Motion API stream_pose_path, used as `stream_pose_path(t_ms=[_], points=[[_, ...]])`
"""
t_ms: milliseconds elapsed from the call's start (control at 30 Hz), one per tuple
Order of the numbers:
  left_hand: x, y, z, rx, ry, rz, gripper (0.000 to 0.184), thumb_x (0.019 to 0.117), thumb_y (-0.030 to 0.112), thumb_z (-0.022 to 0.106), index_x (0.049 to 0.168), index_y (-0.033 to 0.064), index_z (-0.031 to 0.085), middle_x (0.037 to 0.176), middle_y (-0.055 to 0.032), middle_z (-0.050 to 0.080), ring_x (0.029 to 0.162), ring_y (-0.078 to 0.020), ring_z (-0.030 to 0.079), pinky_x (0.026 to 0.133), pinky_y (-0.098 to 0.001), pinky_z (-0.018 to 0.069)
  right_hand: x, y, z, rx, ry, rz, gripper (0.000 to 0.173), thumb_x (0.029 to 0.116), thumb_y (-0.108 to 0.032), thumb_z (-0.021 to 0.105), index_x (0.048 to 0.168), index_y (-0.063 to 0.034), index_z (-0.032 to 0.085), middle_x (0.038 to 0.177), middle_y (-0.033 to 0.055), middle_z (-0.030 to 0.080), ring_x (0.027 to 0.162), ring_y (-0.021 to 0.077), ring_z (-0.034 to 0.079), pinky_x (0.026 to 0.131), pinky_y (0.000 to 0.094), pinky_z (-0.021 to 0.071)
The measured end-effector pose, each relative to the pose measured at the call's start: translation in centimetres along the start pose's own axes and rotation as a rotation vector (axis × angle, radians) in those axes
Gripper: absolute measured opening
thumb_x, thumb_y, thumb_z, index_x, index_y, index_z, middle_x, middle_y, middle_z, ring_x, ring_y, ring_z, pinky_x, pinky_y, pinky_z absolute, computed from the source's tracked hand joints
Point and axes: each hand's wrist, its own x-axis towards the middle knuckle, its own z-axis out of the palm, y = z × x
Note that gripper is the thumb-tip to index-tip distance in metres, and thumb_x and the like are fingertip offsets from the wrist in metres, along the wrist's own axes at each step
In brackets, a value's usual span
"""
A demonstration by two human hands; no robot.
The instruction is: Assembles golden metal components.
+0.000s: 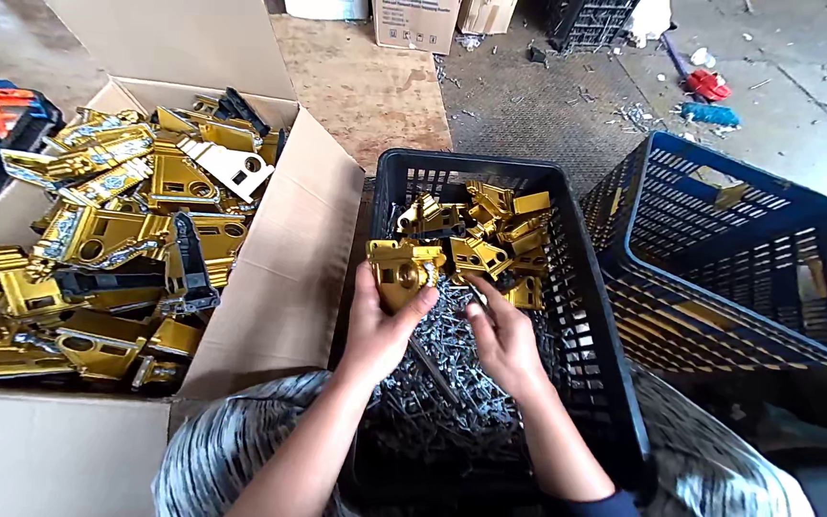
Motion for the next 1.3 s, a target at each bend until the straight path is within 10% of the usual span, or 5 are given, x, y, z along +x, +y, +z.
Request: stream_pose_path(t_ms=[400, 733, 900, 1300], points=[[-0.9, 0.0, 0.4, -0.007, -0.153, 0.003, 0.068, 0.0873, 0.033, 0.078, 0.141, 0.0135, 0.04, 0.111, -0.0028, 0.066, 0.086, -0.0106, 0.069, 0.067, -0.0246, 0.0603, 2.5, -1.5, -1.2, 0.239, -0.102, -0.257, 0.047, 0.1058, -0.022, 0.044, 0.149, -0.0078, 0.055, 0.13, 0.0064, 0.069, 0.113, 0.0087, 0.065, 0.099, 0.0338, 0.0531], [-0.6, -0.1, -0.1, 0.052, -0.225, -0.069, 0.063, 0.0874, 0.033, 0.077, 0.137, 0.0131, 0.043, 0.106, -0.0024, 0.066, 0.084, -0.0089, 0.068, 0.065, -0.0222, 0.0581, 2.5, -0.3, -0.5, 0.291, -0.069, -0.232, 0.04, 0.1036, -0.014, 0.046, 0.139, -0.0062, 0.065, 0.121, 0.005, 0.073, 0.102, 0.0044, 0.068, 0.09, 0.0269, 0.0566], [-0.6, 0.2, -0.4, 0.054, -0.228, -0.096, 0.064, 0.0865, 0.033, 0.078, 0.137, 0.0131, 0.044, 0.106, -0.0025, 0.067, 0.084, -0.0097, 0.068, 0.065, -0.0227, 0.0584, 2.2, -0.1, -1.2, 0.381, -0.197, -0.161, 0.046, 0.1061, -0.017, 0.037, 0.146, -0.0086, 0.058, 0.07, -0.0042, 0.056, 0.06, 0.0008, 0.047, 0.059, 0.0196, 0.0432], [-0.3, 0.8, -1.3, 0.142, -0.301, -0.027, 0.067, 0.0841, 0.037, 0.082, 0.135, 0.0116, 0.046, 0.106, -0.0021, 0.07, 0.091, -0.0098, 0.07, 0.075, -0.0256, 0.0605, 4.1, -0.8, -5.3, 0.245, -0.416, -0.19, 0.043, 0.1052, -0.02, 0.041, 0.141, -0.0139, 0.064, 0.083, -0.0051, 0.066, 0.063, -0.0023, 0.051, 0.059, 0.0176, 0.0454]])
